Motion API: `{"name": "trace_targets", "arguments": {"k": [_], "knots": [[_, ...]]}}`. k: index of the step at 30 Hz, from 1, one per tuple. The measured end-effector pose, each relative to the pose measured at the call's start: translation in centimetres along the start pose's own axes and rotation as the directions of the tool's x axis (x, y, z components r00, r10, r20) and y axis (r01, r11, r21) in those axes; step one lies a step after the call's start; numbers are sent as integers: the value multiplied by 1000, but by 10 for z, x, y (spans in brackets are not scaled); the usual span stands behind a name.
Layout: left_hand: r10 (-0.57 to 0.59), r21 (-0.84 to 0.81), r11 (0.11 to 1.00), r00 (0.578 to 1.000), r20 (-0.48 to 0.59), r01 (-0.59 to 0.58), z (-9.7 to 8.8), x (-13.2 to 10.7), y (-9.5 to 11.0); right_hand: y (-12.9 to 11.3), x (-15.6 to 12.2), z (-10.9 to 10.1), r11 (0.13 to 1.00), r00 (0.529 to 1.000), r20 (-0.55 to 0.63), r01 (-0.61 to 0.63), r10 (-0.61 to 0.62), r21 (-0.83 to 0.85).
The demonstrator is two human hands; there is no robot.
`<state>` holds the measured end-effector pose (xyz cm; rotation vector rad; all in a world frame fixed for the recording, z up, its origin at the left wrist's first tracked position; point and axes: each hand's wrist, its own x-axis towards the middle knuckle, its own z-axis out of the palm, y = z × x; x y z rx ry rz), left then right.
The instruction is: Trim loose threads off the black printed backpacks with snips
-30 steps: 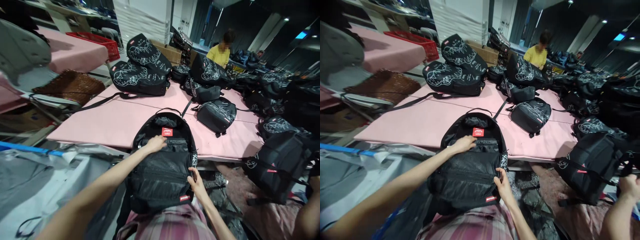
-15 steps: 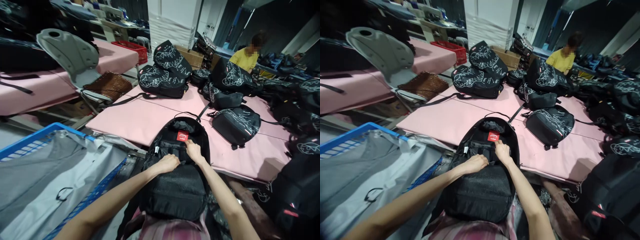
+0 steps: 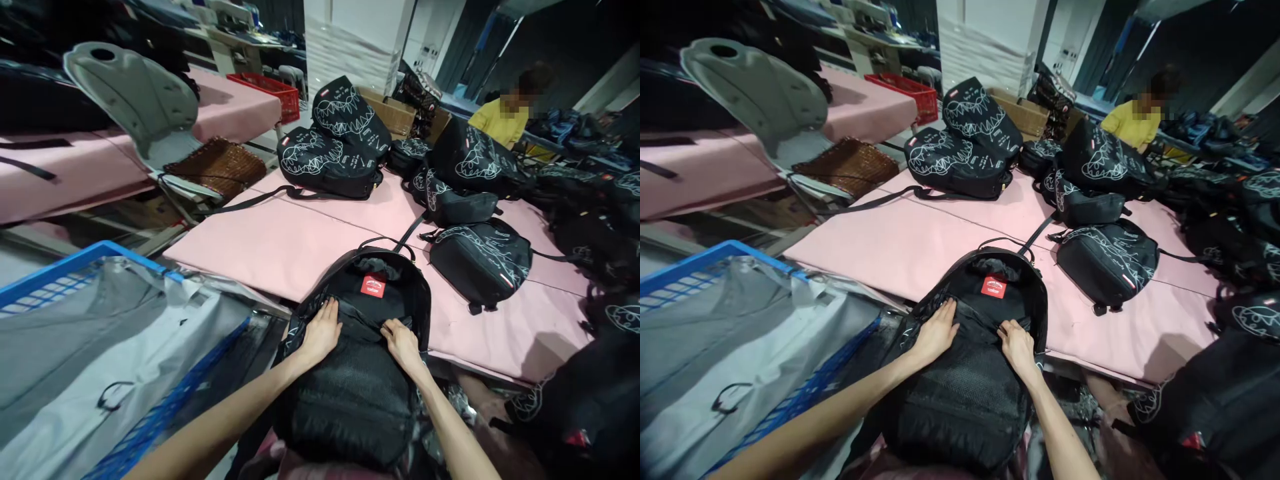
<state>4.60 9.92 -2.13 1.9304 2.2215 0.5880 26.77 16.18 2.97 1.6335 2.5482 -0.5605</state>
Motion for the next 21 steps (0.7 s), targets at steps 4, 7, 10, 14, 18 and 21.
{"name": "trace_targets", "arguments": {"k": [4,7,10,14,18,21], "knots": [[104,61,991,982,157,-115,5,1,-4,-7,16,-18,996,1000,2,20,-20,-83],[115,109,984,971,208,-140,2,5,-1,-34,39,-25,987,986,-115,107,-121,-121],[126,154,974,965,229,-163,1,8,2,-70,68,-18,956,951,-120,274,-285,-103],[126,159,974,967,220,-163,1,5,3,-82,90,-11,948,943,-110,308,-316,-84],[85,128,984,962,258,-121,-10,10,3,-33,64,-14,986,976,-157,138,-152,-92],[9,71,997,920,393,-40,-32,33,8,2,30,-11,991,988,-102,112,-119,-72]]}}
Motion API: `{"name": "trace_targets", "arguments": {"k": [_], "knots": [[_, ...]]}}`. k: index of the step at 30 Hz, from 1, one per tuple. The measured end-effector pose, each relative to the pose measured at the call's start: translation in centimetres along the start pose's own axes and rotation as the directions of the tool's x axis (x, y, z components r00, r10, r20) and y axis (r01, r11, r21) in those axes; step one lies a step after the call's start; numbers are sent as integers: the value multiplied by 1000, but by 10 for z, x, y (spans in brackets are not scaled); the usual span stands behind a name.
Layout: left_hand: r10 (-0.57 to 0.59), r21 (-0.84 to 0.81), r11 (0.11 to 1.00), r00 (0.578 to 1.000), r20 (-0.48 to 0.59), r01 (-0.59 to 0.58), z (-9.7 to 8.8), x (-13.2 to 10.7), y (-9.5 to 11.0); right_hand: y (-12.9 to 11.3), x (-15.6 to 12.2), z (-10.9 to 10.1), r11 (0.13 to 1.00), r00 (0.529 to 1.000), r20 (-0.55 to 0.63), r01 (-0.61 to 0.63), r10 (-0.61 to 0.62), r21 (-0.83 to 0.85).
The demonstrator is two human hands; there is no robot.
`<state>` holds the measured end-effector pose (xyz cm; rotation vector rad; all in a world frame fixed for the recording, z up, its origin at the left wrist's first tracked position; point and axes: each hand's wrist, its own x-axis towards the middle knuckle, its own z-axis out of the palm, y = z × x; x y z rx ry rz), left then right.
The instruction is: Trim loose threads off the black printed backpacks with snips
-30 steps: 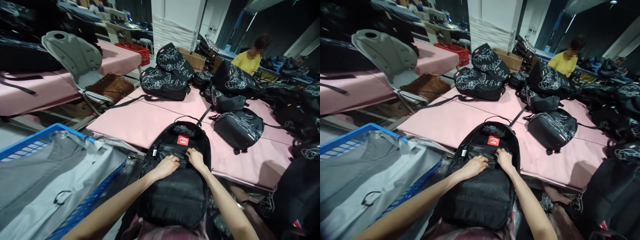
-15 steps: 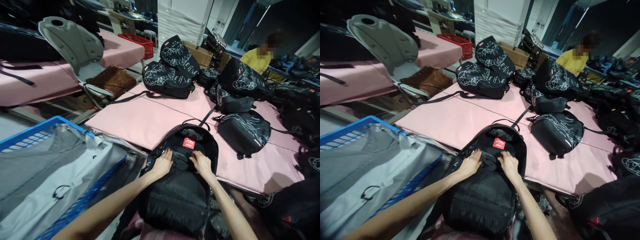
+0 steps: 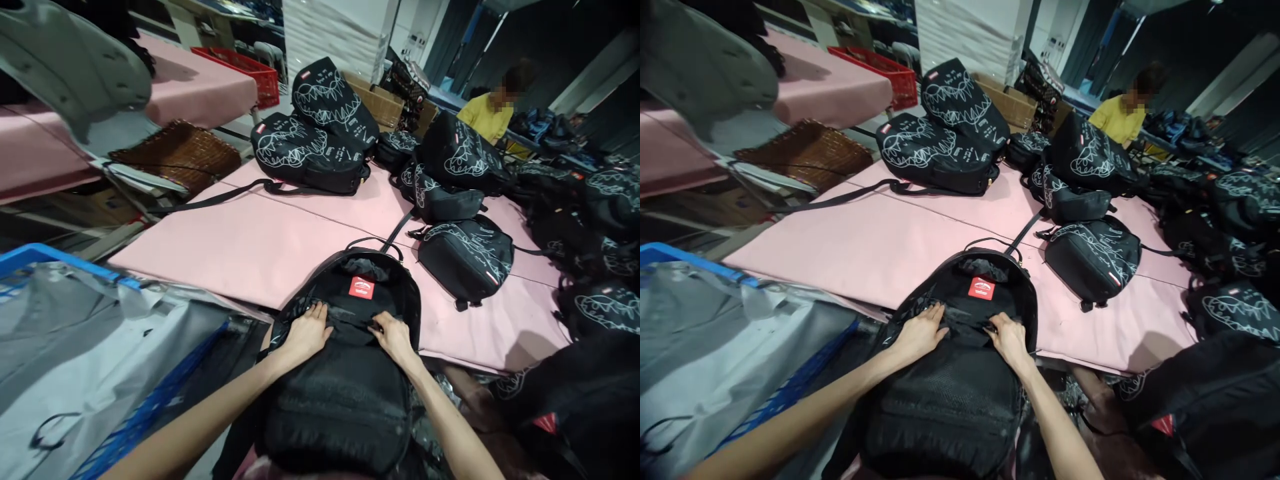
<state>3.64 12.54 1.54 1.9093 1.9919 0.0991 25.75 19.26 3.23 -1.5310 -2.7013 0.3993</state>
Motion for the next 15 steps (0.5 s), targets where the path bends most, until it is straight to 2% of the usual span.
{"name": "trace_targets", "arguments": {"k": [3,6,11,13,15], "knots": [[0,-74,997,993,116,9,-34,27,12,7,-18,4,1000,1000,-5,8,-8,26],[84,-130,989,993,85,-72,-56,63,38,4,-18,5,999,1000,2,16,-16,42],[248,-337,919,964,93,-204,-77,127,83,4,-15,6,997,1000,-3,17,-17,76],[278,-430,876,957,84,-216,-91,143,90,5,-15,7,992,999,-30,17,-14,127],[301,-492,840,951,75,-227,-106,145,88,8,-17,4,969,994,-104,52,-27,240]]}}
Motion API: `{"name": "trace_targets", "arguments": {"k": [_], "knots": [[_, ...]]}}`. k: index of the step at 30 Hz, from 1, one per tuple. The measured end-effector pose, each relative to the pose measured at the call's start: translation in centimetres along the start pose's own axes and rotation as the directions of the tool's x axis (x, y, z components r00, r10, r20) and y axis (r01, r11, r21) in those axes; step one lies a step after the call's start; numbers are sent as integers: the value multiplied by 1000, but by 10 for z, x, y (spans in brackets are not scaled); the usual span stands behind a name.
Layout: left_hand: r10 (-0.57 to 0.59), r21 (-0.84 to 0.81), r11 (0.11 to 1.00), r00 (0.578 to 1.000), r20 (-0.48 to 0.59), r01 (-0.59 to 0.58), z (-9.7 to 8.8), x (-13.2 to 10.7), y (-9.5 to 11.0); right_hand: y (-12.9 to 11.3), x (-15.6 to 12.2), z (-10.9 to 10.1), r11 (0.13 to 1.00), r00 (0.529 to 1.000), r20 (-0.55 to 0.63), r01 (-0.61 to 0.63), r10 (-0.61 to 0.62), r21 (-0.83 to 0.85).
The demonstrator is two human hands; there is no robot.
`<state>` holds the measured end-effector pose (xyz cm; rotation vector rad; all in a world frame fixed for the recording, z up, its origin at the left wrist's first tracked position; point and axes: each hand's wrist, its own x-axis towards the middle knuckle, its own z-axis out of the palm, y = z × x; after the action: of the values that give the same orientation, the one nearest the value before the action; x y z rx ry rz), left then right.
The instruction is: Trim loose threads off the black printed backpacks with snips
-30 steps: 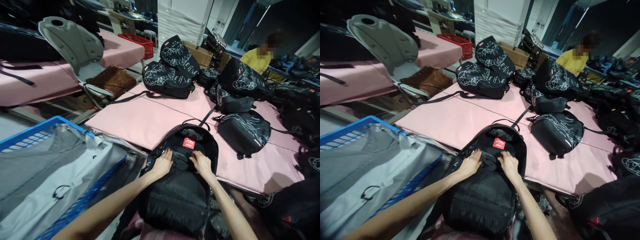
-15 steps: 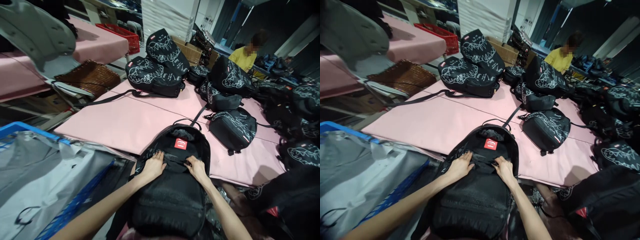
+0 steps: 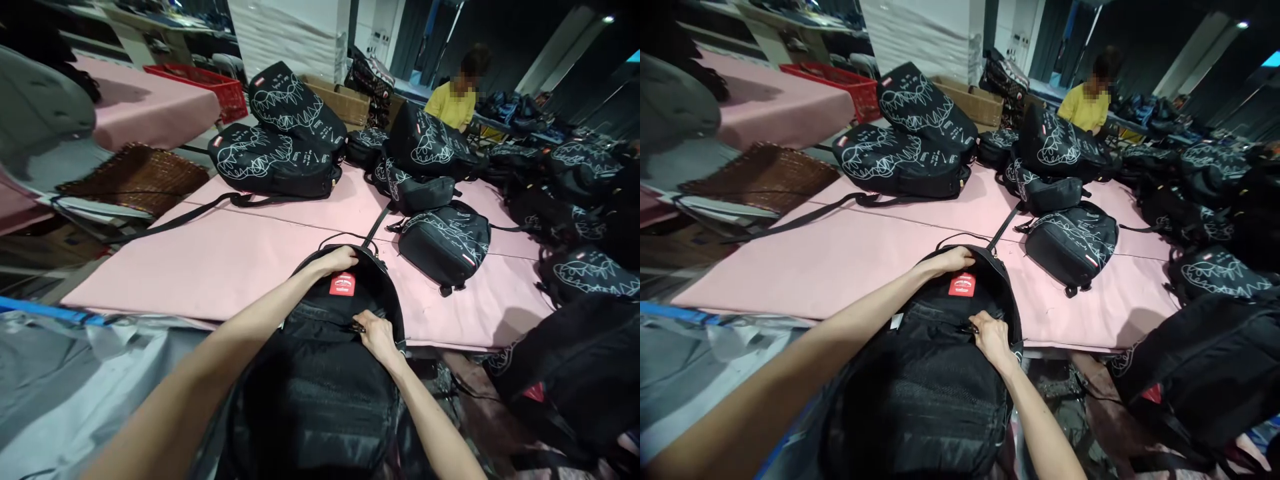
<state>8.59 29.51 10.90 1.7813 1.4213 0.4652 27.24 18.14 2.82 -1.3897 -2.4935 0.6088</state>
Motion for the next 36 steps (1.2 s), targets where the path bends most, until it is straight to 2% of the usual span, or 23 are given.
{"name": "trace_targets", "arguments": {"k": [2,3,5,6,7,9,10,11,13,14,15,16,17,18,20,22,23,25,28,30,33,35,36], "knots": [[11,-122,993,1000,7,-10,-14,-19,-3,8,-4,-10,979,987,-154,66,-36,191],[4,-203,979,1000,5,-2,-20,-35,-8,15,-9,-17,953,967,-252,93,-17,289],[-67,-369,928,998,-17,56,-29,-75,-26,35,-23,-33,881,904,-405,74,139,468],[-133,-397,913,988,-75,93,-32,-98,-37,47,-33,-39,835,855,-444,25,267,550],[-232,-403,904,956,-180,143,-35,-120,-48,60,-45,-44,782,800,-450,-36,396,622],[-423,-452,857,841,-337,250,-38,-158,-64,80,-67,-44,672,709,-399,-141,581,727],[-469,-496,838,767,-438,229,-38,-172,-68,87,-76,-40,625,689,-358,-178,631,760],[-466,-490,855,662,-586,169,-37,-183,-66,91,-83,-33,589,690,-312,-204,653,782],[-309,-319,946,438,-844,53,-29,-191,-50,91,-88,-17,540,725,-234,-221,648,812],[-167,-166,986,365,-916,33,-22,-188,-36,89,-87,-10,523,733,-216,-217,645,824],[-7,0,1000,362,-932,20,-11,-182,-21,86,-85,-4,512,732,-212,-212,647,832],[139,154,988,415,-899,3,2,-173,-6,83,-82,1,507,724,-219,-206,655,837],[269,284,957,516,-813,-52,19,-161,8,80,-79,3,505,710,-230,-202,666,839],[376,372,917,626,-683,-145,39,-148,21,78,-77,4,503,695,-241,-197,677,842],[479,464,843,773,-416,-273,84,-119,40,75,-73,1,499,678,-259,-183,688,847],[493,547,762,859,-142,-346,128,-92,51,71,-71,-3,499,659,-282,-163,697,851],[471,589,724,881,-42,-359,147,-80,56,69,-71,-6,496,652,-291,-152,701,855],[409,650,671,909,76,-356,175,-63,62,65,-71,-9,488,639,-302,-132,708,863],[359,676,651,924,127,-346,188,-53,65,64,-74,-7,477,617,-312,-119,722,871],[351,670,653,925,144,-353,184,-54,64,68,-77,-2,489,644,-313,-110,698,865],[349,650,653,916,195,-388,170,-52,64,74,-80,10,551,744,-299,-110,597,827],[364,632,656,907,213,-412,153,-38,70,74,-81,16,615,780,-303,-130,548,778],[367,616,681,913,180,-395,141,-27,75,73,-82,18,647,785,-315,-139,533,750]]}}
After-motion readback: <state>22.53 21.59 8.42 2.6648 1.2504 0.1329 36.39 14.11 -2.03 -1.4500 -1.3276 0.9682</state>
